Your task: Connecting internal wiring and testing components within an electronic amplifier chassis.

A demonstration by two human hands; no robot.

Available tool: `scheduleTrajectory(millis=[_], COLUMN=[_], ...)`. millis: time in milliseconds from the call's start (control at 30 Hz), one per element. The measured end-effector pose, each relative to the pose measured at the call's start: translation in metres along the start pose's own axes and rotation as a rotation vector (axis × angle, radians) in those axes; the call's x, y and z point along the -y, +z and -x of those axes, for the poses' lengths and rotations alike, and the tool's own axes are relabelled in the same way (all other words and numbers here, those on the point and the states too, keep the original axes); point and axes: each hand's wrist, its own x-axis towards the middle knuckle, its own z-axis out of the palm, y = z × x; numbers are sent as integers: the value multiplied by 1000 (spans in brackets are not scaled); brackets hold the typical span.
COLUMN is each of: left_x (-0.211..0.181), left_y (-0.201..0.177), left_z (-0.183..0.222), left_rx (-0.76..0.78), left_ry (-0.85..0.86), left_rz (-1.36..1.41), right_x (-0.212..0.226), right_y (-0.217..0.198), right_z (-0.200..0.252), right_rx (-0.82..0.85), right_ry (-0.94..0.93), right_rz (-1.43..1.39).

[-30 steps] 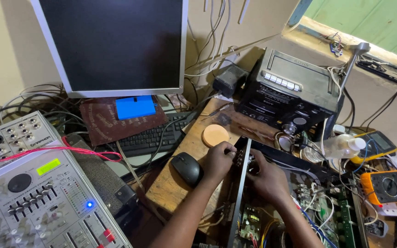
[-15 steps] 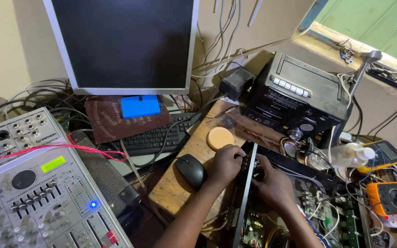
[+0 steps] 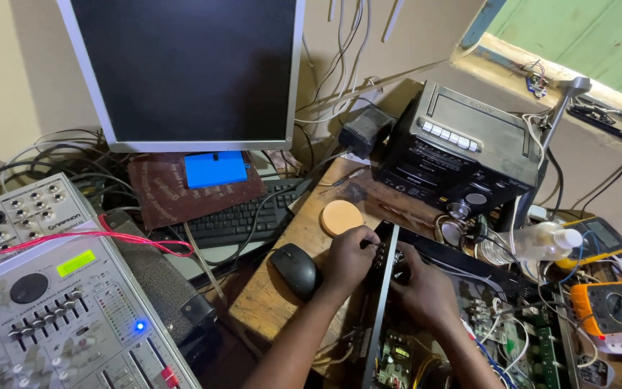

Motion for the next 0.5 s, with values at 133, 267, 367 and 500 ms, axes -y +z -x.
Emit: scheduleTrajectory(millis=[133,267,367,500], left_x=[-1,-14,-8,-3], left_y=[0,-9,-7,-5], left_z=[2,7,9,12], left_rx=[-17,19,36,18], left_ry=[79,24,-7,-35], left_rz=[23,45,77,143], right_x=[-13,-13,-9,-13], right_y=[10,10,7,13], right_z=[-12,-12,-9,-15], right_rx=[-17,-19,-6,-18], right_ry=[-35,-28,-15,-8], right_rz=[22,50,35,64])
